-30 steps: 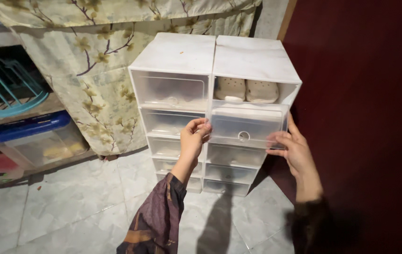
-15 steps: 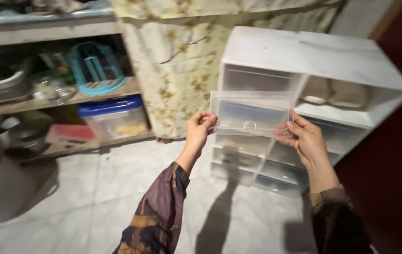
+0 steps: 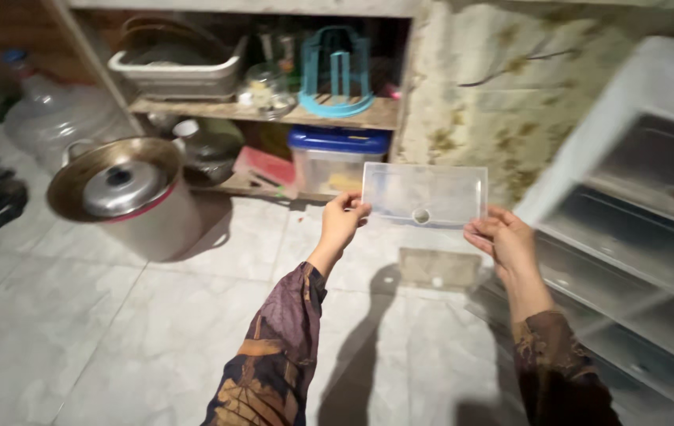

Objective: The person kneels in front of a white plastic shoe cabinet and removes the clear plastic drawer fronts one by one, unlatching each front panel from its slot and placing the removed panels on the tiled floor beside the cabinet.

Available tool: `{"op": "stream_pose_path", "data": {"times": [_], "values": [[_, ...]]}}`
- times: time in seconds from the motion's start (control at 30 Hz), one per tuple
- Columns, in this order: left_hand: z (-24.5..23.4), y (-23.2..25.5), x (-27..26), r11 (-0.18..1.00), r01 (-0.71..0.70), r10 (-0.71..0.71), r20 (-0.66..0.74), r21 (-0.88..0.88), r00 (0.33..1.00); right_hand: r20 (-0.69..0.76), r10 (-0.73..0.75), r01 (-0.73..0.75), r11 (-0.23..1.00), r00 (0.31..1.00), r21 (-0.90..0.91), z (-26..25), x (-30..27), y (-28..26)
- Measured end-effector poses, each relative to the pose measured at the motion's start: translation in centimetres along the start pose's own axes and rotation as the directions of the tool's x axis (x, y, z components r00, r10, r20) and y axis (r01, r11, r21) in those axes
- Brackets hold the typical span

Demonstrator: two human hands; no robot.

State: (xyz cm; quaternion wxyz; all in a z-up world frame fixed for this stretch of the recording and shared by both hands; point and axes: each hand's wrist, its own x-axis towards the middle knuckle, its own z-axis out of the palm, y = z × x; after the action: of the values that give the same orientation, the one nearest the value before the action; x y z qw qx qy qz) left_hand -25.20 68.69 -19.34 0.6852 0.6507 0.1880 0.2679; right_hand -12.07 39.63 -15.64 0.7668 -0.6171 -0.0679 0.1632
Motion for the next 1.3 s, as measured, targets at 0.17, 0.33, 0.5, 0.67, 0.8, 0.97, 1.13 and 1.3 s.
{"op": "stream_pose_path", "data": {"times": [0.17, 0.33, 0.5, 0.67, 0.8, 0.97, 1.13, 1.3], "values": [[-11.4, -7.8, 2.1, 0.991, 0.132, -0.133, -0.107, -0.016, 0.985, 0.084, 0.122, -0.128, 0.99, 0.989, 0.063, 8.2, 6.2, 12.3], [-19.6, -17.7, 3.2, 0.964, 0.257, -0.267, -0.263, -0.072, 0.927, 0.147, 0.264, -0.275, 0.96, 0.953, 0.057, 14.5, 11.1, 26.8], [-25.1, -27.8, 4.3, 0.936, 0.351, -0.302, -0.497, 0.007, 0.814, 0.04, 0.43, -0.429, 0.902, 0.902, -0.046, 19.6, 12.8, 38.1], [-29.7, -35.6, 2.6, 0.84, 0.478, -0.212, -0.656, 0.255, 0.724, 0.051, 0.482, -0.46, 0.859, 0.875, -0.223, 22.7, 12.2, 46.0], [-32.1, -38.9, 1.3, 0.761, 0.566, -0.213, -0.702, 0.317, 0.68, 0.162, 0.512, -0.48, 0.854, 0.843, -0.2, 24.2, 12.4, 50.2], [-34.0, -40.8, 1.3, 0.718, 0.577, -0.174, -0.702, 0.39, 0.691, 0.247, 0.489, -0.431, 0.865, 0.836, -0.256, 25.0, 12.3, 53.4], [-33.7, -40.8, 1.9, 0.675, 0.605, -0.167, -0.71, 0.423, 0.684, 0.292, 0.517, -0.384, 0.828, 0.805, -0.409, 25.0, 12.5, 53.7], [-32.6, -39.6, 1.9, 0.593, 0.704, -0.239, -0.75, 0.39, 0.617, 0.254, 0.554, -0.342, 0.749, 0.793, -0.567, 25.0, 12.1, 53.2]]}}
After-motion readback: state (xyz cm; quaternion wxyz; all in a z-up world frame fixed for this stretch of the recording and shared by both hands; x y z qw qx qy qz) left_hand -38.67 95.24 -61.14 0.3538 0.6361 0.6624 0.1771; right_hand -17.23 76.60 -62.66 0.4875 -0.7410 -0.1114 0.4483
